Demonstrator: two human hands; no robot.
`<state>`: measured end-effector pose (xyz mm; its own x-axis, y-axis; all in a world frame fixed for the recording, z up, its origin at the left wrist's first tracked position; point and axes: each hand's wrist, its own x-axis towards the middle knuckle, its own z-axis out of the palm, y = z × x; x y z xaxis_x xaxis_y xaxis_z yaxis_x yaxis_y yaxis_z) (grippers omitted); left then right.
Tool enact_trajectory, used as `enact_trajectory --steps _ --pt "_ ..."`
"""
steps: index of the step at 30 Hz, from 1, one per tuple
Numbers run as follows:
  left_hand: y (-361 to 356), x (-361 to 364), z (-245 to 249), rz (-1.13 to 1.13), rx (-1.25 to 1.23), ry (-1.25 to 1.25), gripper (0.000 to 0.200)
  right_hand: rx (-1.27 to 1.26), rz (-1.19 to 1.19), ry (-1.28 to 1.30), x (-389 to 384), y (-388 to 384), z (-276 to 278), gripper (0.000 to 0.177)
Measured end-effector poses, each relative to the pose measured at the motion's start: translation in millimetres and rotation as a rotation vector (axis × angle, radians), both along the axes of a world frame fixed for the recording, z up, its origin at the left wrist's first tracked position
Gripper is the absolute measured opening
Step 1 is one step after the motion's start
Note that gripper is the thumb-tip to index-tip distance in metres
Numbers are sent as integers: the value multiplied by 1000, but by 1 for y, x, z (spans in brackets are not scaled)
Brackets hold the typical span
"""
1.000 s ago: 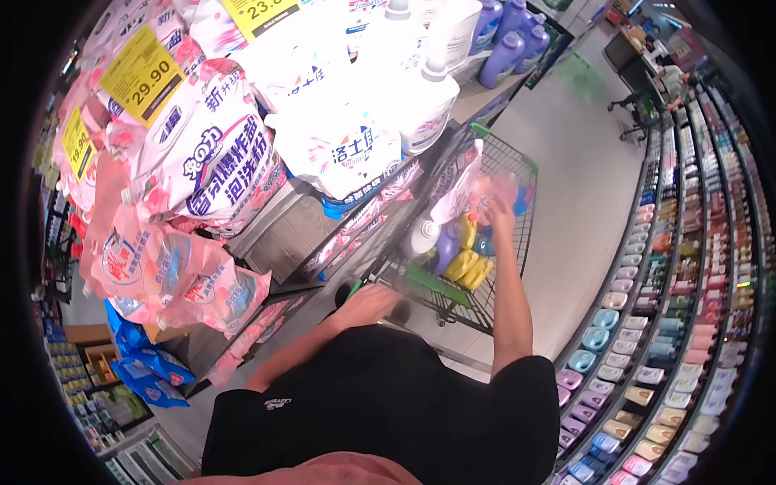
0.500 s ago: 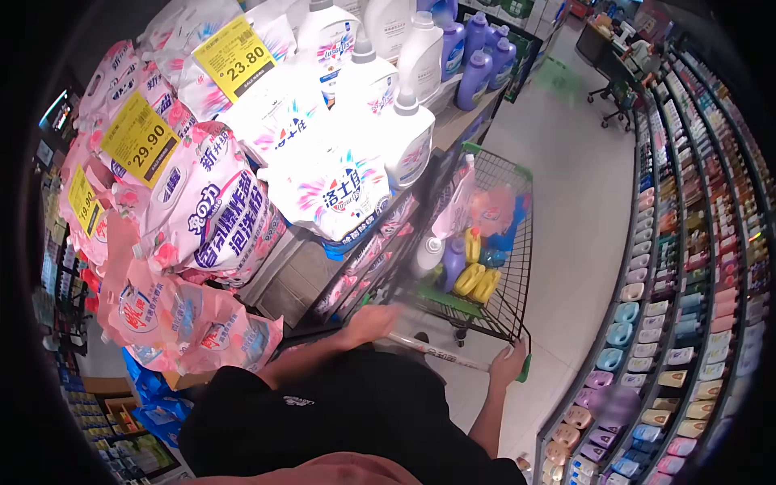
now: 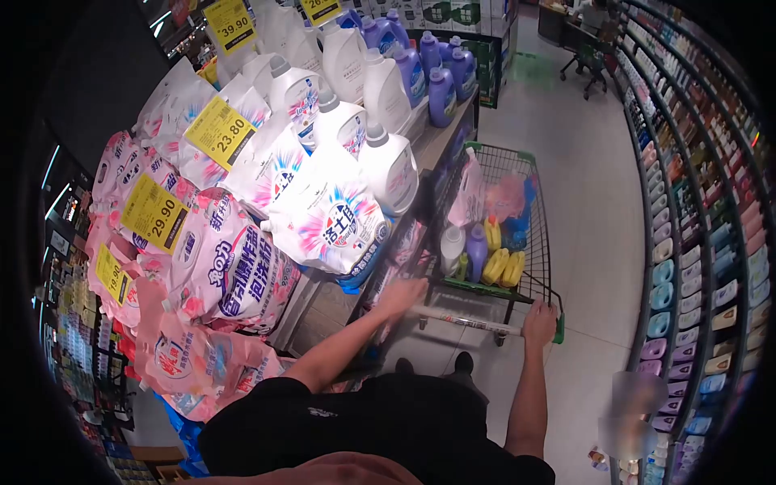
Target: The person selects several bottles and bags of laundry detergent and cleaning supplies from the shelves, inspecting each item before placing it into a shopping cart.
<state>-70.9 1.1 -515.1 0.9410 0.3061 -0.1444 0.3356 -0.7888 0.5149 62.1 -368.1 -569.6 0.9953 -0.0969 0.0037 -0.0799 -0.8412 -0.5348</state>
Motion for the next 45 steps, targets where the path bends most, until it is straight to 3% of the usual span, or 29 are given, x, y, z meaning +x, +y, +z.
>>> enact_trajectory --steps 7,10,16,22,32,45 --pt "7 43 4 -68 157 -7 54 -46 -7 48 33 25 34 53" --pt "11 63 -12 -59 219 -44 50 -129 119 -34 61 20 3 44" --pt "18 96 -24 -25 310 -111 45 -109 73 17 95 28 -2 42" --pt "10 124 3 17 238 90 46 -98 52 48 126 28 -9 41" --pt "-3 158 0 79 333 -35 42 -117 130 94 166 29 10 45" --pt "-5 232 -17 87 295 4 43 -79 63 75 236 25 9 45"
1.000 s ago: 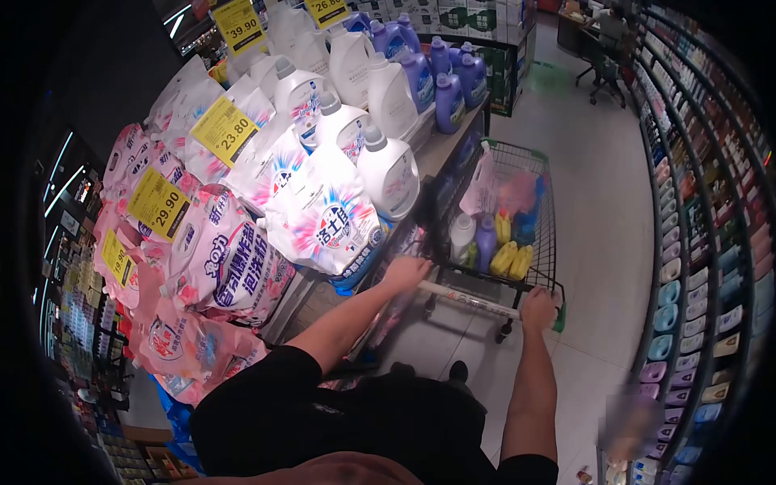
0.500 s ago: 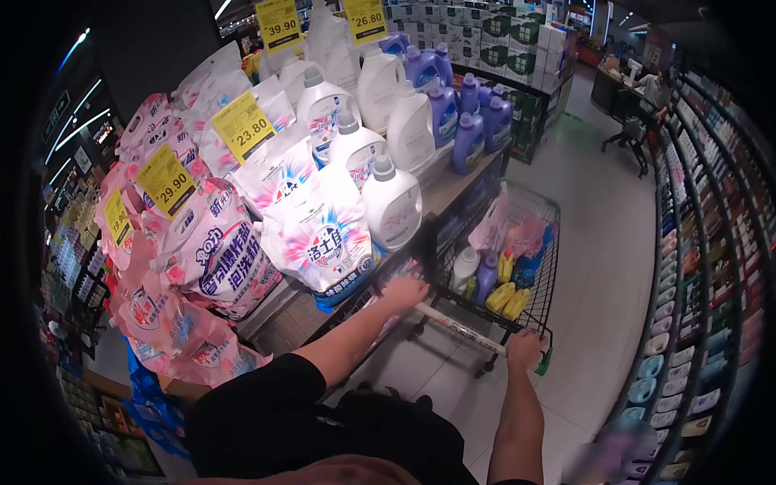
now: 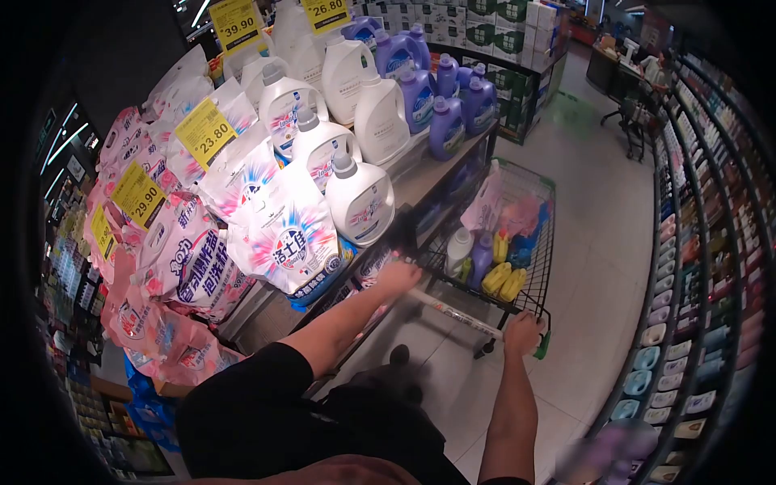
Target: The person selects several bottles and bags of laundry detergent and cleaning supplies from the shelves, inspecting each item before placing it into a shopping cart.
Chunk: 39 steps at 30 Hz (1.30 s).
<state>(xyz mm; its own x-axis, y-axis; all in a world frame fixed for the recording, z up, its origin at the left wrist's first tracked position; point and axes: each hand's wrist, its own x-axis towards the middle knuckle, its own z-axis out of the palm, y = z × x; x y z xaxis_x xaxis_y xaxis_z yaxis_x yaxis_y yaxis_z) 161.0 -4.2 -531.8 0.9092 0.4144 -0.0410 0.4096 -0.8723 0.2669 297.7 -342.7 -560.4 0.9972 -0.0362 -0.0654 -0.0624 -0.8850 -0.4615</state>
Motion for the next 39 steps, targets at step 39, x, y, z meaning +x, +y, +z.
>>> enact_trajectory --steps 39 --pt "32 197 -33 -116 -339 -114 36 -47 9 -42 215 5 -57 53"
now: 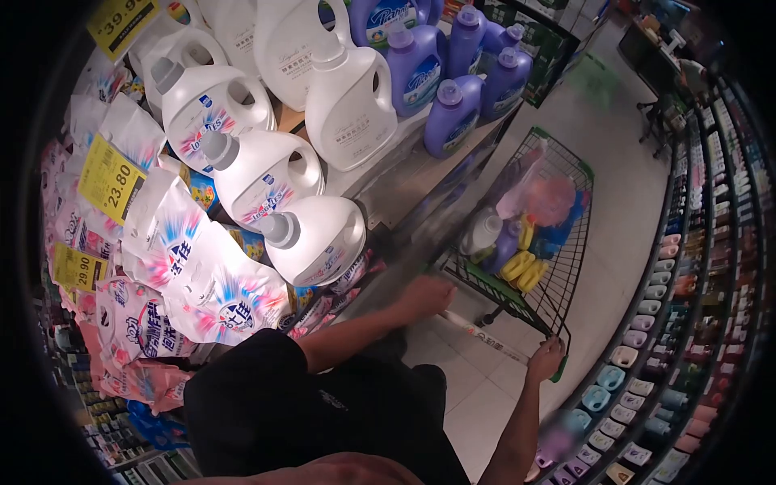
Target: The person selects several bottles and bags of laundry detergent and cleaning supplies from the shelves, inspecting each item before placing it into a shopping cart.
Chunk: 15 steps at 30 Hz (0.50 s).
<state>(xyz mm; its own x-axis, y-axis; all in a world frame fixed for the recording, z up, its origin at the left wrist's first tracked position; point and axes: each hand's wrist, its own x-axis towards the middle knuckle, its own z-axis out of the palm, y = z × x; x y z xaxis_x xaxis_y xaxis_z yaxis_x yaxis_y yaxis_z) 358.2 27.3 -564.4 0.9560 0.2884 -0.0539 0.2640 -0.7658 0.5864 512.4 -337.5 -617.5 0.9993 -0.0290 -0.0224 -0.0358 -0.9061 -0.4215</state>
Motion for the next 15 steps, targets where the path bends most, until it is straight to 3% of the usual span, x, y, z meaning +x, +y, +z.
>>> enact_trajectory --steps 8,15 --pt "5 18 -5 -46 26 33 32 -19 34 1 16 3 0 49" --pt "-3 33 -19 15 20 -141 25 -13 87 -3 38 -4 -4 49"
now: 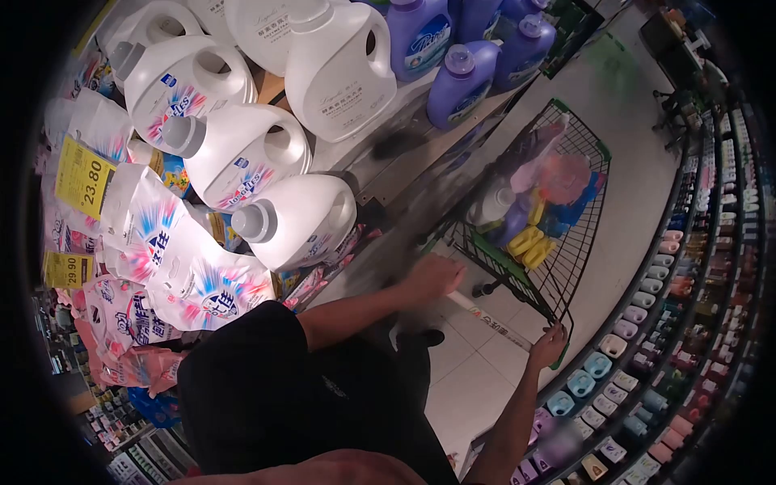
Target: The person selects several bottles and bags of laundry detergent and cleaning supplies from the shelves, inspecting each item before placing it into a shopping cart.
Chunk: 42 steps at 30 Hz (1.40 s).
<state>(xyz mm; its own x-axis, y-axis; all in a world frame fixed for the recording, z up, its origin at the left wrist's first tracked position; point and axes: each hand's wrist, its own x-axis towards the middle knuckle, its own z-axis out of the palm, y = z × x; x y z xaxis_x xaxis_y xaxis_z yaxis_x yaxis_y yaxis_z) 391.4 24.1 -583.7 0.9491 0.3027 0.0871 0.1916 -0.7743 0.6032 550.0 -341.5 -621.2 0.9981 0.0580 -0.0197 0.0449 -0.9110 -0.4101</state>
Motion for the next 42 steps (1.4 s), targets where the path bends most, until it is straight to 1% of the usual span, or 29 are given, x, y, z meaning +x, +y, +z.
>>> enact_trajectory --steps 3,4,5,6,9,10,12,13,14,16,17,19,23,26,28,30,33,35,37,38,41,42 --pt "8 9 0 -27 4 23 27 29 -5 -7 9 6 2 49" --pt "9 11 0 -30 4 30 27 31 -43 -10 9 11 5 49" --pt "8 12 -1 -28 -1 37 28 15 -20 28 13 9 5 50" --pt "9 13 -2 -28 2 -9 29 7 -14 27 16 7 4 50" --pt "11 16 -1 -32 -8 -17 30 0 -26 38 17 9 5 51" --pt "10 17 -3 -25 7 12 31 4 -37 44 18 12 8 51" --pt "10 19 -4 -14 42 67 32 5 11 -42 17 5 -3 46" --pt "11 19 -1 -19 54 109 33 5 30 -85 17 13 2 44" --pt "12 19 0 -25 64 151 35 -7 2 -8 16 16 10 44" --pt "16 23 9 -23 41 223 39 -6 -65 21 11 27 16 50" --pt "19 23 12 0 25 214 39 -12 -103 42 10 27 16 52" --pt "20 23 13 31 -14 203 38 18 -103 -5 7 27 7 52" --pt "32 26 10 1 52 149 37 -19 -93 -7 9 25 -3 51" --pt "31 32 5 35 53 105 37 -5 -138 -18 11 39 16 51" --pt "29 36 10 62 52 90 37 5 -132 -35 21 38 11 51" --pt "26 38 13 58 60 116 37 -8 -118 -12 20 34 8 52" --pt "34 46 16 -2 116 103 36 -19 -107 -125 29 36 2 50" --pt "35 55 10 -29 154 83 35 -10 -133 -89 35 42 5 51" --pt "36 60 10 5 141 190 34 -22 -147 -35 37 44 12 52" --pt "34 64 14 25 127 242 34 -45 -131 32 40 48 24 46" --pt "29 73 42 113 115 301 34 -36 -125 20 45 48 20 42" --pt "33 74 28 61 206 274 35 -49 -92 -14 47 43 11 41"
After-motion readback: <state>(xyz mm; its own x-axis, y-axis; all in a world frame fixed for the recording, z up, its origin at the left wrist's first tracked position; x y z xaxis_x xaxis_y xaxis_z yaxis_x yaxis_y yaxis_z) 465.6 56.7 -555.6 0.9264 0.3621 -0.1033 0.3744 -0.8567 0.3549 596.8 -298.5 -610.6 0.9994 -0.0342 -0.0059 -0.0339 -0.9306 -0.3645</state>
